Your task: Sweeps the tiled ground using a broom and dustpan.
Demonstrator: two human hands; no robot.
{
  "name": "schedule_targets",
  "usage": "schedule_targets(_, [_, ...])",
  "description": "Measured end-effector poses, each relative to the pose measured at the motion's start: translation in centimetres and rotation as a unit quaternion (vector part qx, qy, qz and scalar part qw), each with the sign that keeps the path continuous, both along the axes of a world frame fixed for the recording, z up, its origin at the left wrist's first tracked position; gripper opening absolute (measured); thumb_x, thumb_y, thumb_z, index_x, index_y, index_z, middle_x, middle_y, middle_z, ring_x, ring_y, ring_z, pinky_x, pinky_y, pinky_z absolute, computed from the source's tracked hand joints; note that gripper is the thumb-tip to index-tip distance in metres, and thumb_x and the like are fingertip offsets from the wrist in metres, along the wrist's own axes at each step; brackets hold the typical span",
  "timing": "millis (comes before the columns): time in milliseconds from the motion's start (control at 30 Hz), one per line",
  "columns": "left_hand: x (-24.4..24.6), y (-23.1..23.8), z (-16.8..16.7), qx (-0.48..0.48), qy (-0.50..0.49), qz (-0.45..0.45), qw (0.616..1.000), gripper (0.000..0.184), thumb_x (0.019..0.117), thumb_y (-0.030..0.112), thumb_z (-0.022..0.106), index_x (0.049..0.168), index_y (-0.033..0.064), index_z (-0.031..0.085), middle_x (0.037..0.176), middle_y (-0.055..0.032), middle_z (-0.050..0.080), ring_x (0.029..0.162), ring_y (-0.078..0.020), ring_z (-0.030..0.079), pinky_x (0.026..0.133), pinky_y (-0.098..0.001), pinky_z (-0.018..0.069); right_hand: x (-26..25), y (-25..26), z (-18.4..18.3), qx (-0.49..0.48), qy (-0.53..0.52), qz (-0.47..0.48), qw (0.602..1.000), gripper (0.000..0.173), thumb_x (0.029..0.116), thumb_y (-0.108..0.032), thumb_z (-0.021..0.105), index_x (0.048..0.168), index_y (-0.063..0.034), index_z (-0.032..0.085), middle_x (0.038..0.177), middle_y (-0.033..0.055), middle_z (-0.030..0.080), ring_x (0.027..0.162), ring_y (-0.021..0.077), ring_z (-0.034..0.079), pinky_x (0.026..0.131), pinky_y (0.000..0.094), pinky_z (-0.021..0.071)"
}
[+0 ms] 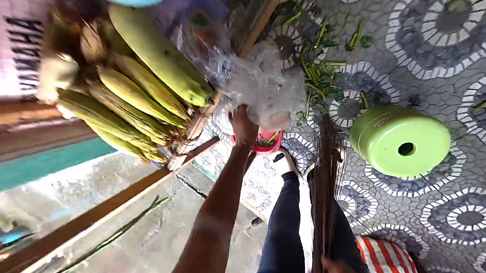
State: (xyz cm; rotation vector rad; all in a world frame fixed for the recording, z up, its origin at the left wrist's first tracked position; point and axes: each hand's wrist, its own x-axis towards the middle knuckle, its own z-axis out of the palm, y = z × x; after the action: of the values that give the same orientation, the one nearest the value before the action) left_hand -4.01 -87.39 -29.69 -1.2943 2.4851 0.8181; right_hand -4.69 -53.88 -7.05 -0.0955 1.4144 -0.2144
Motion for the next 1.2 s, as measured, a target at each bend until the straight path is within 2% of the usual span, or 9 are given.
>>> schedule_targets(100, [2.0,4.9,7.2,0.063,0.132,0.134,0.98,0.079,0.0893,0.0,0.071,0.156,-0.0003,0.028,0.141,-0.0262,0.056,0.127,-0.0358,0.06,0.106,-0.0518,0.0502,-3.0,-2.8,-6.1,-0.011,0.014,-0.301,0.953,0.081,0.0989,-0.035,0.067,0.16,-0.0007,0.027,0.155,0.0278,0.041,0.124,0.0392,0.061,0.094,0.0541,0.057])
schedule_targets(200, [2.1,9.5,12.1,0.151,0.166,0.281,0.933,0.048,0.0919,-0.005,0.063,0.136,-0.0156,0.048,0.123,-0.0258,0.063,0.111,-0.0208,0.064,0.099,-0.0357,0.0523,-3.4,-7.6,-11.8,0.019,-0.109,-0.596,0.795,0.067,0.1124,-0.042,0.032,0.166,-0.0211,-0.004,0.169,0.0224,0.013,0.144,0.0456,0.04,0.099,0.0631,0.0502])
schedule_targets(433, [4.9,12.7,15.7,0.571,0.035,0.411,0.709,0.042,0.1101,0.027,0.016,0.113,0.01,0.054,0.092,-0.0049,0.07,0.085,-0.0167,0.07,0.075,-0.0371,0.0595,-4.3,-7.2,-13.5,-0.079,-0.118,-0.676,0.723,0.048,0.1129,-0.04,0.025,0.136,-0.0045,0.048,0.106,0.0074,0.066,0.094,0.0129,0.065,0.083,0.0318,0.057])
schedule_targets(533, [7.0,11.6,15.0,0.692,-0.029,0.334,0.639,0.032,0.0994,0.043,0.053,0.093,0.0166,0.071,0.084,-0.0052,0.075,0.074,-0.0165,0.073,0.063,-0.0337,0.061,-3.2,-5.3,-11.8,-0.145,-0.159,-0.669,0.711,0.021,0.1104,-0.019,0.04,0.119,-0.0063,0.054,0.09,0.0005,0.069,0.081,0.0079,0.068,0.076,0.027,0.059])
schedule_targets(667, [8.4,11.9,17.1,0.645,-0.115,0.269,0.706,0.044,0.1033,0.004,0.021,0.084,0.0093,0.06,0.066,-0.0036,0.065,0.056,-0.0115,0.061,0.052,-0.0269,0.0525,-0.6,-5.0,-9.4,-0.17,-0.097,-0.64,0.743,0.018,0.0936,-0.003,0.065,0.111,0.001,0.061,0.09,0.0027,0.069,0.081,0.0081,0.066,0.079,0.0286,0.0576])
schedule_targets(800, [8.6,15.8,18.9,0.678,-0.153,0.258,0.671,0.038,0.0946,0.048,0.062,0.106,0.0131,0.071,0.098,-0.0098,0.076,0.086,-0.0211,0.075,0.074,-0.0378,0.0633,2.9,0.3,-8.4,-0.155,-0.011,-0.793,0.589,0.028,0.0913,-0.002,0.064,0.118,0.0021,0.057,0.093,0.0052,0.068,0.083,0.0099,0.065,0.079,0.0316,0.057])
schedule_targets(900, [11.1,18.7,22.1,0.481,-0.269,-0.087,0.83,0.055,0.1083,0.023,0.042,0.157,0.0027,0.028,0.149,-0.0244,0.048,0.13,-0.0324,0.054,0.103,-0.0475,0.0482,8.3,7.7,-6.3,-0.095,0.047,-0.927,0.359,0.012,0.0974,-0.002,0.053,0.107,-0.002,0.059,0.084,0.0036,0.068,0.076,0.0102,0.066,0.073,0.0311,0.0578])
schedule_targets(1000, [15.4,20.8,23.2,0.243,-0.348,-0.479,0.768,0.103,0.0865,0.03,0.08,0.158,-0.0109,0.018,0.151,-0.0378,0.04,0.138,-0.0505,0.046,0.114,-0.0624,0.0382,16.4,15.7,-3.5,0.003,0.119,-0.951,0.285,0.02,0.1055,-0.009,0.042,0.104,-0.0034,0.061,0.081,0.0015,0.067,0.074,0.0084,0.065,0.071,0.0298,0.0565])
schedule_targets(1200, [16.0,25.6,24.0,0.057,-0.431,-0.591,0.68,0.117,0.0795,0.031,0.085,0.163,-0.001,0.01,0.151,-0.034,0.043,0.139,-0.0512,0.044,0.113,-0.0713,0.0303,32.7,28.0,3.9,0.273,0.193,-0.918,0.212,0.026,0.1092,-0.017,0.043,0.123,0.0,0.057,0.096,0.0057,0.063,0.081,0.008,0.06,0.074,0.0282,0.0524])
